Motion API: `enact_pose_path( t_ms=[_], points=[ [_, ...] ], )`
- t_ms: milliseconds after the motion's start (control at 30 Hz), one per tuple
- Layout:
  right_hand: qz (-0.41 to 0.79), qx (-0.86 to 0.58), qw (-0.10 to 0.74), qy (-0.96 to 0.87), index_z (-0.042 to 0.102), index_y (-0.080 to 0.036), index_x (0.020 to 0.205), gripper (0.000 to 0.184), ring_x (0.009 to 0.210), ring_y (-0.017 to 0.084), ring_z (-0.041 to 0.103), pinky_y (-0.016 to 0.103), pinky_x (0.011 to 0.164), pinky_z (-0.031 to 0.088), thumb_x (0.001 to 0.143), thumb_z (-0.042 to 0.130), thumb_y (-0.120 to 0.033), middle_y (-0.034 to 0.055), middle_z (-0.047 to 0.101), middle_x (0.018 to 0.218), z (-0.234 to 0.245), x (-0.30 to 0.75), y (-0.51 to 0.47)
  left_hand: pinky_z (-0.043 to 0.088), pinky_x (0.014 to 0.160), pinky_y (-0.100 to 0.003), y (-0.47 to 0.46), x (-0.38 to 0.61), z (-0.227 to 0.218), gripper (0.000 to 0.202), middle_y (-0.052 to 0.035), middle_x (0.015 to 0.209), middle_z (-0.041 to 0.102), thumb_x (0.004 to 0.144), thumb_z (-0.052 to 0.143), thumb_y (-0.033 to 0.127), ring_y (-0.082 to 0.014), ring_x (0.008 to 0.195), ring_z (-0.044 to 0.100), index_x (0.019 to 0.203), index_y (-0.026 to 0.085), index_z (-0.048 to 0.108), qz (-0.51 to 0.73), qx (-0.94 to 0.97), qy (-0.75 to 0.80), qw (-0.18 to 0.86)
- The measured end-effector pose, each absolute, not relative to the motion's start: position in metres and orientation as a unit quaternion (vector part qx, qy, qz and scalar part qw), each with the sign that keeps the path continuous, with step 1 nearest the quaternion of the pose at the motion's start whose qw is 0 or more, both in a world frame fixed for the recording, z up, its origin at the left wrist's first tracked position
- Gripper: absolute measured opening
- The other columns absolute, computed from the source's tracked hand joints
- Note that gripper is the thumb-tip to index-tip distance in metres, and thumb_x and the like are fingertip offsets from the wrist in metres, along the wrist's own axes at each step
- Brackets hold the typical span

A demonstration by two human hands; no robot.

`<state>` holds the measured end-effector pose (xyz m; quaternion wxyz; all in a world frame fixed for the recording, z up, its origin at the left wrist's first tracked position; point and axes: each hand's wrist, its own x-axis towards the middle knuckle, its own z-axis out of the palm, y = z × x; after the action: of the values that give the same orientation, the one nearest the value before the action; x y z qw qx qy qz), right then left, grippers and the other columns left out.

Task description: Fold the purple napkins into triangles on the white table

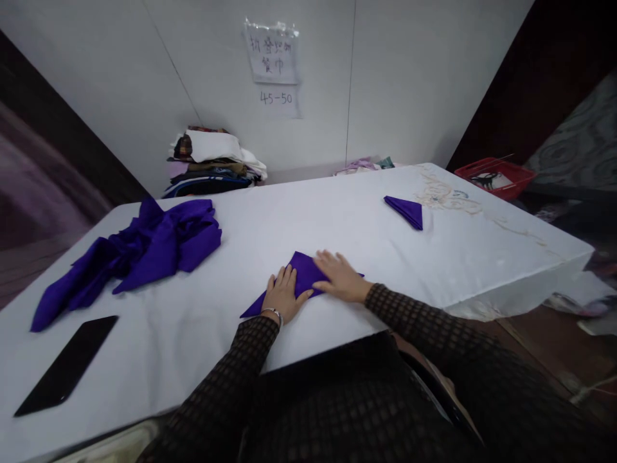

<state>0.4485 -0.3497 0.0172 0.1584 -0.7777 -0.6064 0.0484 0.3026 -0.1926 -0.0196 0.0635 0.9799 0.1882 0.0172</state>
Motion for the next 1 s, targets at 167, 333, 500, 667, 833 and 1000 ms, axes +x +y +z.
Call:
enact_pose_path(
  t_ms=[167,333,500,667,833,1000],
  points=[
    [0.111,-0.71,0.19,-0.669,0.02,-0.015,0.148,0.079,0.141,0.027,0.012,0.05,0.112,0.012,0.089,0.025,-0.066,0.0142,0.019,0.153,0.015,0.393,-0.292,0.011,0.114,-0.05,-0.189,0.299,-0.021,0.064,-0.0107,0.151,0.028,0.082,0.047,0.033,-0.0296,0.141,0.017,0.143,0.019,0.034,-0.014,0.986,0.157,0.046],
    [0.109,-0.731,0.17,-0.651,0.019,-0.015,0.148,0.079,0.141,0.027,0.012,0.05,0.113,0.011,0.089,0.024,-0.067,0.0141,0.019,0.153,0.0,0.416,-0.301,0.015,0.113,-0.049,-0.191,0.3,-0.021,0.067,-0.0112,0.151,0.027,0.083,0.044,0.04,-0.0281,0.141,0.017,0.145,0.016,0.03,0.0,0.982,0.178,0.056],
    [0.078,-0.76,0.129,-0.632,0.024,-0.017,0.147,0.079,0.141,0.029,0.012,0.053,0.112,0.009,0.087,0.024,-0.068,0.0124,0.02,0.153,-0.005,0.451,-0.33,0.017,0.112,-0.051,-0.193,0.301,-0.018,0.074,-0.0139,0.15,0.027,0.086,0.034,0.061,-0.0295,0.14,0.02,0.142,0.012,0.033,0.019,0.98,0.187,0.06],
    [0.056,-0.807,0.105,-0.578,0.028,-0.019,0.146,0.075,0.14,0.031,0.015,0.054,0.111,0.012,0.088,0.026,-0.067,0.0126,0.022,0.152,-0.011,0.484,-0.356,0.016,0.113,-0.05,-0.194,0.3,-0.017,0.079,-0.0148,0.15,0.028,0.085,0.03,0.065,-0.0293,0.14,0.02,0.142,0.011,0.034,0.024,0.98,0.188,0.065],
    [0.019,-0.857,0.091,-0.507,0.035,-0.015,0.143,0.067,0.138,0.035,0.02,0.055,0.109,0.014,0.093,0.022,-0.058,0.0149,0.027,0.15,-0.013,0.52,-0.39,0.016,0.113,-0.05,-0.194,0.301,-0.019,0.078,-0.0142,0.15,0.028,0.085,0.029,0.066,-0.0294,0.14,0.019,0.141,0.012,0.035,0.027,0.979,0.19,0.076],
    [-0.015,-0.878,0.105,-0.467,0.03,-0.007,0.144,0.07,0.14,0.031,0.017,0.054,0.11,0.012,0.093,0.023,-0.056,0.0188,0.023,0.151,0.001,0.501,-0.391,0.014,0.113,-0.05,-0.196,0.302,-0.017,0.08,-0.0134,0.152,0.024,0.087,0.026,0.065,-0.0282,0.141,0.016,0.143,0.008,0.03,0.01,0.979,0.193,0.064]
  ],
)
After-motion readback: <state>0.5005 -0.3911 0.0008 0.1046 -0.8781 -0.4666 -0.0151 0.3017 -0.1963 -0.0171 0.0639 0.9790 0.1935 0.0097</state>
